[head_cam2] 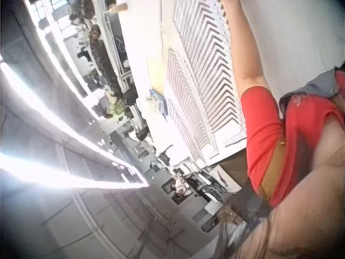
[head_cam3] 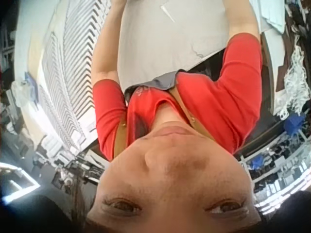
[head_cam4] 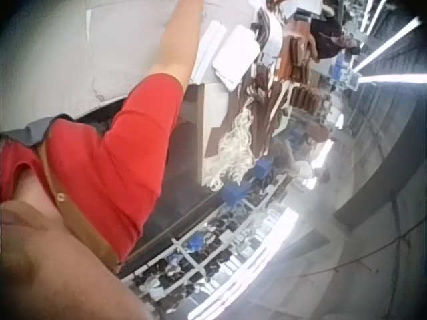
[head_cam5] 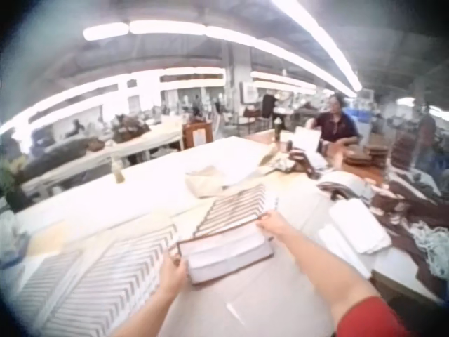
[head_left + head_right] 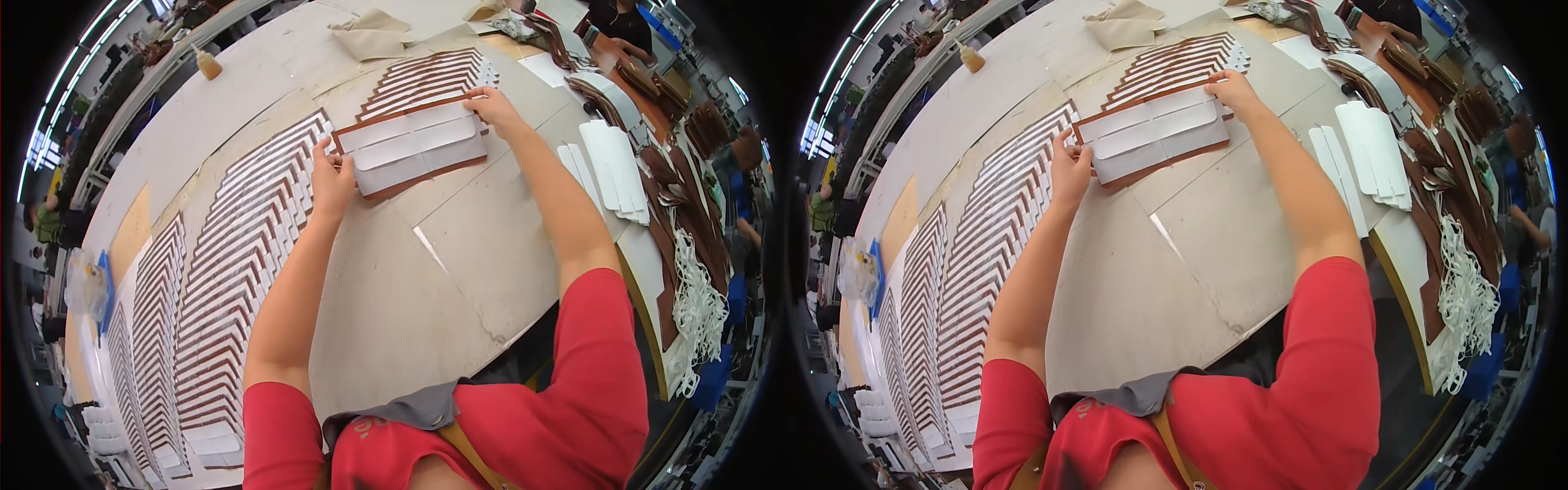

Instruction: The person applies glue to white paper strips and presses them onto brown paper frames. They repeat this process, stacking the completed units on the table. The person handles the paper parts and a glue bottle throughout the clip.

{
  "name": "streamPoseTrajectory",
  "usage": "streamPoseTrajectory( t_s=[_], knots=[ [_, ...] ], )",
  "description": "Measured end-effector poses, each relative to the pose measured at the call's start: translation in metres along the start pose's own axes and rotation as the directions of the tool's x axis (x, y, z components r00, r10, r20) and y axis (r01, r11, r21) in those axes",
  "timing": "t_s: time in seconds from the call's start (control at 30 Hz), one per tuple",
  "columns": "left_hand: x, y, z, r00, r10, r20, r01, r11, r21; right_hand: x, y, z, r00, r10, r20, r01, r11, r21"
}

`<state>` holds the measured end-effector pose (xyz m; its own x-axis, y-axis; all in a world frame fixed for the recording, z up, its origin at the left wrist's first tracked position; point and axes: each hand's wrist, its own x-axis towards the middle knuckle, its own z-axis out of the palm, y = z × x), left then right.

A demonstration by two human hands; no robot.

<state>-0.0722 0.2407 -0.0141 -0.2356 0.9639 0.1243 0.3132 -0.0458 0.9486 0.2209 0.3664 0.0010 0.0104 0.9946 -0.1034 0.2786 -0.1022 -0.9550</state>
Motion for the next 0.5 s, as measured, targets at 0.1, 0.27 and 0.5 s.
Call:
streamPoseTrajectory(
  t_s=[0.1, 0.27, 0.5],
  knots=[
    [0.02, -0.008, 0.014, 0.997, 0.065, -0.031, -0.056, 0.969, 0.242, 0.049, 0.034, 0.008, 0.974, -0.132, -0.183, 0.11, 0.986, -0.124],
    [0.026, -0.025, 0.017, 0.999, 0.025, -0.025, -0.017, 0.959, 0.281, 0.059, 0.045, 0.028, 0.941, -0.236, -0.241, 0.153, 0.935, -0.319],
    [0.021, -0.012, 0.018, 0.998, 0.057, 0.032, -0.064, 0.947, 0.314, 0.051, 0.042, 0.021, 0.929, -0.297, -0.22, 0.192, 0.897, -0.397]
  ],
)
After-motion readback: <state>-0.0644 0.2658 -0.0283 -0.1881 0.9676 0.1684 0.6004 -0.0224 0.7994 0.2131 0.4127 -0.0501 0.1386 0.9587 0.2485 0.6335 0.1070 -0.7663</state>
